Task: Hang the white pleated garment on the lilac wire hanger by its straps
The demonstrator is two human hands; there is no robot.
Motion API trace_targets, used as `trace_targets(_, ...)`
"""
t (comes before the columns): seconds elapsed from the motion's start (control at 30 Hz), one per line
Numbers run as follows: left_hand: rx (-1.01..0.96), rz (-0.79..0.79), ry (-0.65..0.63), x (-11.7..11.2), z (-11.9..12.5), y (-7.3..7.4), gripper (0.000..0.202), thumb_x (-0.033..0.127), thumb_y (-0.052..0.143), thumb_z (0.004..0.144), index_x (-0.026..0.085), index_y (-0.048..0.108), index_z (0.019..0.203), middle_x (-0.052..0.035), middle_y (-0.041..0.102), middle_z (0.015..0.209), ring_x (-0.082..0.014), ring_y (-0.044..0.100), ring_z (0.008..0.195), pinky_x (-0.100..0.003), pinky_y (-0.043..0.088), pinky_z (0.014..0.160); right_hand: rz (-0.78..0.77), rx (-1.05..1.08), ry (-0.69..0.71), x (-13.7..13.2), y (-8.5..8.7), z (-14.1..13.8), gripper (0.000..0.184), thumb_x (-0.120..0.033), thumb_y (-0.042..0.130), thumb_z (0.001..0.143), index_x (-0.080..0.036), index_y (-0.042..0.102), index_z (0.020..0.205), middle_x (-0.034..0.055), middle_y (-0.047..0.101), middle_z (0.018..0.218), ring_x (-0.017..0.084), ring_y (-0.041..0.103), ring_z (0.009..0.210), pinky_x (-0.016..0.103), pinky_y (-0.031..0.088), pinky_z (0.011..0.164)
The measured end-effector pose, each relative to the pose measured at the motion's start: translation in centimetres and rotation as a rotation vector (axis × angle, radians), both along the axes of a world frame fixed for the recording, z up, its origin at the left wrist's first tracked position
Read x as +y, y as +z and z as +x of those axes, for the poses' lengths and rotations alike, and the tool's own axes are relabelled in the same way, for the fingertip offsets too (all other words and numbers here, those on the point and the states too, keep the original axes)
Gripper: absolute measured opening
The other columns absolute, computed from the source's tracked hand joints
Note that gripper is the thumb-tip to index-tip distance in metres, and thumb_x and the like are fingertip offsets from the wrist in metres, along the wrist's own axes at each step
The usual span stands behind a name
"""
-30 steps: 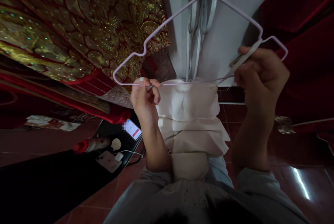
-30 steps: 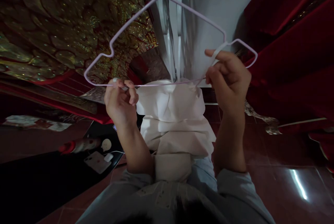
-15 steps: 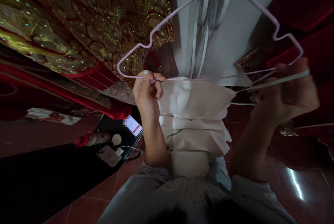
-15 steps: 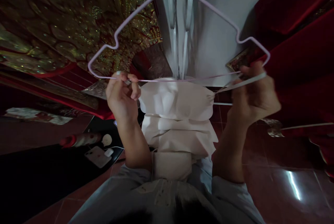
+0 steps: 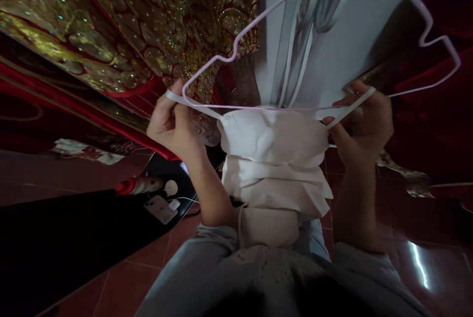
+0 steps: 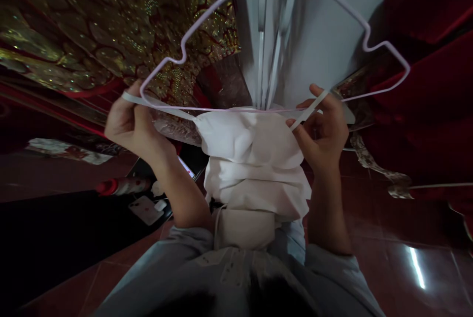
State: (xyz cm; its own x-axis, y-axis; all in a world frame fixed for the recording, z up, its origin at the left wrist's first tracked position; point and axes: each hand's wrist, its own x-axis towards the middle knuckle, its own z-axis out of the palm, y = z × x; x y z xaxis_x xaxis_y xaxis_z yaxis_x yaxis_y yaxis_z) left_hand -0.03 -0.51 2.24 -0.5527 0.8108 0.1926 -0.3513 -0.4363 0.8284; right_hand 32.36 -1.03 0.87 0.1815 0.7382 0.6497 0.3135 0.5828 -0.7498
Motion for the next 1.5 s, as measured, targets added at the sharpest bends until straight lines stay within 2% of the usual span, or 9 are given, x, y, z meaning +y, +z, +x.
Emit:
trace_targets(0.1, 0.092, 0.136, 0.174, 0.2, -0.1, 2.0, 0.031, -0.001, 0.064, 0.109, 0.024, 0.080, 0.114, 0.0062, 0.082, 0.128, -0.0253, 0.066, 0.148, -0.034, 0.065, 0.102, -0.019, -0.018, -0.024, 0.3, -0.3, -0.1, 0.069, -0.048, 0.096, 0.071, -0.037, 0.072, 0.136, 0.0054, 0.073, 0.114, 0.017, 0.060, 0.079, 0.027, 0.035, 0.048)
trace_targets(0.2, 0.185, 0.041, 0.066, 0.6, 0.6, 4.6, 0.044, -0.018, 0.084, 0.086, 0.013, 0.077, 0.117, -0.0005, 0.079, 0.131, -0.0266, 0.061, 0.153, -0.032, 0.055, 0.122, -0.038, -0.030, -0.026, 0.4, -0.7, -0.6, 0.070, -0.053, 0.095, 0.073, -0.037, 0.070, 0.137, 0.0067, 0.073, 0.118, 0.017, 0.059, 0.081, 0.029, 0.035, 0.050)
trace_targets(0.33, 0.215, -0.227, -0.140, 1.4, 1.2, 7.5, 0.031, -0.008, 0.090, 0.088, 0.010, 0.069, 0.102, -0.0027, 0.077, 0.114, -0.0306, 0.062, 0.149, -0.033, 0.059, 0.115, -0.037, -0.028, 0.033, 0.1, -1.2, -1.1, 0.072, -0.054, 0.095, 0.077, -0.038, 0.067, 0.141, 0.0058, 0.070, 0.115, 0.016, 0.059, 0.082, 0.026, 0.035, 0.051)
trace_targets(0.5, 0.132, -0.289, 0.009, 1.4, 1.9, 9.4, 0.044, -0.011, 0.089, 0.085, 0.019, 0.062, 0.101, -0.0025, 0.074, 0.115, -0.0352, 0.064, 0.146, -0.040, 0.063, 0.111, 0.019, -0.033, 0.062, 0.1, -1.5, -0.8, 0.077, -0.057, 0.098, 0.075, -0.039, 0.066, 0.143, 0.0036, 0.067, 0.114, 0.020, 0.064, 0.097, 0.025, 0.044, 0.058)
trace_targets(0.7, 0.091, 0.010, 0.144, 1.9, 4.0, 5.0, 0.043, -0.013, 0.072, 0.100, 0.025, 0.066, 0.121, 0.0011, 0.072, 0.135, -0.0230, 0.064, 0.147, -0.031, 0.056, 0.116, -0.004, -0.048, 0.091, -0.2, -2.0, -0.5, 0.082, -0.048, 0.101, 0.073, -0.041, 0.064, 0.147, 0.0023, 0.071, 0.119, 0.010, 0.050, 0.071, 0.023, 0.033, 0.052)
trace_targets(0.87, -0.084, 0.072, -0.070, 1.6, 6.5, 0.2, 0.008, 0.025, 0.065, 0.115, 0.024, 0.069, 0.108, -0.0012, 0.074, 0.090, -0.0172, 0.074, 0.084, -0.029, 0.062, 0.082, -0.050, -0.091, 0.088, -0.7, -1.9, -0.8, 0.078, -0.052, 0.099, 0.075, -0.043, 0.064, 0.145, 0.0016, 0.073, 0.124, 0.008, 0.047, 0.062, 0.022, 0.038, 0.046)
trace_targets(1.13, -0.004, -0.013, -0.156, 0.4, 6.8, 0.9, 0.042, 0.058, 0.076, 0.106, 0.024, 0.061, 0.087, -0.0014, 0.066, 0.073, -0.0207, 0.074, 0.076, -0.028, 0.060, 0.066, 0.444, 0.196, -0.272, 1.9, -1.4, 5.3, 0.043, -0.052, 0.096, 0.082, -0.031, 0.087, 0.119, 0.0015, 0.077, 0.103, 0.014, 0.071, 0.086, 0.028, 0.059, 0.068)
trace_targets(1.27, 0.018, 0.010, -0.138, 0.9, 6.3, 0.5, 0.043, 0.058, 0.078, 0.105, 0.024, 0.061, 0.085, -0.0001, 0.065, 0.072, -0.0184, 0.071, 0.071, -0.028, 0.059, 0.066, 0.361, 0.181, -0.290, 3.3, 0.3, 8.9, 0.042, -0.049, 0.100, 0.076, -0.030, 0.088, 0.111, -0.0006, 0.077, 0.099, 0.018, 0.075, 0.092, 0.040, 0.059, 0.083)
trace_targets(1.5, 0.000, 0.136, -0.116, 0.9, 6.9, -0.3, 0.039, 0.052, 0.080, 0.105, 0.021, 0.063, 0.088, 0.0023, 0.064, 0.071, -0.0148, 0.068, 0.065, -0.026, 0.056, 0.065, 0.208, -0.332, -0.214, 2.5, 6.4, 6.6, 0.058, -0.045, 0.107, 0.067, -0.024, 0.084, 0.116, 0.0036, 0.073, 0.102, 0.022, 0.070, 0.097, 0.046, 0.058, 0.088)
